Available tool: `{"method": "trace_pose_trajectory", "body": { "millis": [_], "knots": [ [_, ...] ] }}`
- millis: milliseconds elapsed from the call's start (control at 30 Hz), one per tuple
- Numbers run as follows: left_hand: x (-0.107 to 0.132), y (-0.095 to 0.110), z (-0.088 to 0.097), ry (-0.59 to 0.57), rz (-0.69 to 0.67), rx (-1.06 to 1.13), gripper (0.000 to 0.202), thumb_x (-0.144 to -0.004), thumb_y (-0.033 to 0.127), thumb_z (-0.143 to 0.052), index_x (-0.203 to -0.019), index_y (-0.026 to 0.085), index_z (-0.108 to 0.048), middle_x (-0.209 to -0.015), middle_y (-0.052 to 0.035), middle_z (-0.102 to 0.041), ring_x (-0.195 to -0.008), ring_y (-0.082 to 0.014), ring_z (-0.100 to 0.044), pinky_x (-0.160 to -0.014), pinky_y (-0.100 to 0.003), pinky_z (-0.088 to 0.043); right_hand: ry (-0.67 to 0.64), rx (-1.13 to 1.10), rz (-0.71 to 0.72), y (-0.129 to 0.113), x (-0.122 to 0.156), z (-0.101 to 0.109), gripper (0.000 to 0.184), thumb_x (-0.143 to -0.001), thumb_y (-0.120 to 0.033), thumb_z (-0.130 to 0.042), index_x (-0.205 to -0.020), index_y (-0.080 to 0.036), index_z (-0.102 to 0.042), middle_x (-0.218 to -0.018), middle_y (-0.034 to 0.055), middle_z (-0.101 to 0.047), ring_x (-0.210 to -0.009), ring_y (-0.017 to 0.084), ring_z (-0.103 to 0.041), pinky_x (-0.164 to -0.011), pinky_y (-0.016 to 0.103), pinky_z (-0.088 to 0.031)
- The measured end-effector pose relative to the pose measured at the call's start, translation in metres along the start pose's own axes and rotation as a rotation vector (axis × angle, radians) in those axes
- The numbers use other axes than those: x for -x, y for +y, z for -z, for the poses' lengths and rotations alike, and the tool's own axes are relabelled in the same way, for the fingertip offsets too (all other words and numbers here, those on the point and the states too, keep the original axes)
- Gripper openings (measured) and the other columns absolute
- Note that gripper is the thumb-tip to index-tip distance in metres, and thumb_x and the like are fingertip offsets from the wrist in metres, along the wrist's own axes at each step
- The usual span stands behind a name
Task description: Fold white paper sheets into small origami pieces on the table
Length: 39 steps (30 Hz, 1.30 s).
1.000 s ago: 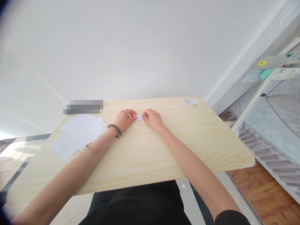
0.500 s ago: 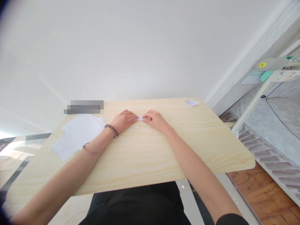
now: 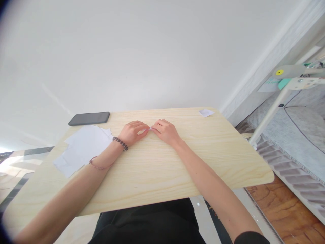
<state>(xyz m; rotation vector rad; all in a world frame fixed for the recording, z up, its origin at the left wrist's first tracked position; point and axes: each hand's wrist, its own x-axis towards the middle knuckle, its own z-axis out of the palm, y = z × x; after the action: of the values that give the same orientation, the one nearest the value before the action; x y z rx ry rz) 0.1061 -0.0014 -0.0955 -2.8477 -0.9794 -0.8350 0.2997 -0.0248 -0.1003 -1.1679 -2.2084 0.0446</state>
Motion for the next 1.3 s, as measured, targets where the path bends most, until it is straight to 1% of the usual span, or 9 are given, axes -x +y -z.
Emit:
{"method": "trace_pose_trajectory", "body": {
  "millis": [133,233,433,633,767,1100,1300],
  "knots": [
    [-0.001,0.001,0.0,0.038,-0.008,-0.003,0.021,-0.083,0.025,-0.041,-0.085,0.018,-0.061,-0.084,-0.006,-0.063,-0.083,-0.0157,-0.055,-0.076,-0.029,-0.039,0.019,-0.008,0.03,-0.002,0.0,0.0,0.022,-0.084,-0.032,-0.042,-0.086,-0.023,-0.062,-0.088,0.0038,-0.059,-0.084,0.016,-0.049,-0.076,0.029,-0.039],
    [-0.001,0.002,0.0,0.066,-0.009,-0.002,0.019,-0.081,0.023,-0.042,-0.083,0.018,-0.06,-0.081,-0.0059,-0.062,-0.082,-0.0155,-0.054,-0.076,-0.03,-0.039,0.029,-0.017,0.046,-0.006,-0.001,0.0,0.02,-0.084,-0.029,-0.041,-0.087,-0.023,-0.06,-0.089,0.0042,-0.059,-0.085,0.017,-0.049,-0.079,0.03,-0.038],
    [-0.001,0.005,0.002,0.078,-0.035,-0.033,0.018,-0.08,0.02,-0.041,-0.082,0.018,-0.059,-0.08,-0.0048,-0.062,-0.083,-0.016,-0.053,-0.077,-0.03,-0.038,0.038,-0.012,0.081,-0.01,-0.002,0.001,0.019,-0.084,-0.027,-0.04,-0.084,-0.022,-0.059,-0.088,0.0048,-0.059,-0.085,0.017,-0.049,-0.079,0.032,-0.038],
    [0.0,0.006,0.002,0.097,-0.045,-0.014,0.016,-0.079,0.019,-0.042,-0.083,0.017,-0.057,-0.085,-0.0053,-0.061,-0.086,-0.0161,-0.052,-0.078,-0.03,-0.038,0.033,0.003,0.112,-0.01,-0.002,0.002,0.02,-0.085,-0.026,-0.038,-0.083,-0.021,-0.057,-0.088,0.0045,-0.059,-0.085,0.017,-0.049,-0.079,0.031,-0.038],
    [0.0,0.006,0.001,0.089,-0.034,-0.01,0.015,-0.077,0.019,-0.044,-0.085,0.017,-0.057,-0.087,-0.0057,-0.061,-0.086,-0.0166,-0.052,-0.078,-0.031,-0.038,0.024,-0.009,0.112,-0.01,-0.002,0.003,0.02,-0.086,-0.026,-0.037,-0.084,-0.021,-0.057,-0.088,0.0049,-0.059,-0.085,0.018,-0.049,-0.079,0.032,-0.038],
    [-0.001,0.006,0.001,0.108,-0.048,0.01,0.013,-0.075,0.015,-0.044,-0.08,0.018,-0.056,-0.082,-0.0041,-0.061,-0.082,-0.0156,-0.053,-0.076,-0.03,-0.039,0.005,-0.027,0.133,-0.013,-0.003,0.002,0.021,-0.087,-0.024,-0.033,-0.086,-0.02,-0.054,-0.088,0.0051,-0.058,-0.084,0.017,-0.048,-0.078,0.031,-0.037],
    [-0.001,0.006,0.0,0.158,-0.036,-0.009,0.01,-0.074,0.017,-0.047,-0.08,0.018,-0.055,-0.082,-0.0028,-0.061,-0.081,-0.0158,-0.052,-0.073,-0.03,-0.039,0.052,-0.029,0.168,-0.012,-0.003,-0.001,0.019,-0.087,-0.024,-0.035,-0.085,-0.019,-0.053,-0.087,0.0054,-0.058,-0.082,0.017,-0.047,-0.076,0.032,-0.038]
  ]
}}
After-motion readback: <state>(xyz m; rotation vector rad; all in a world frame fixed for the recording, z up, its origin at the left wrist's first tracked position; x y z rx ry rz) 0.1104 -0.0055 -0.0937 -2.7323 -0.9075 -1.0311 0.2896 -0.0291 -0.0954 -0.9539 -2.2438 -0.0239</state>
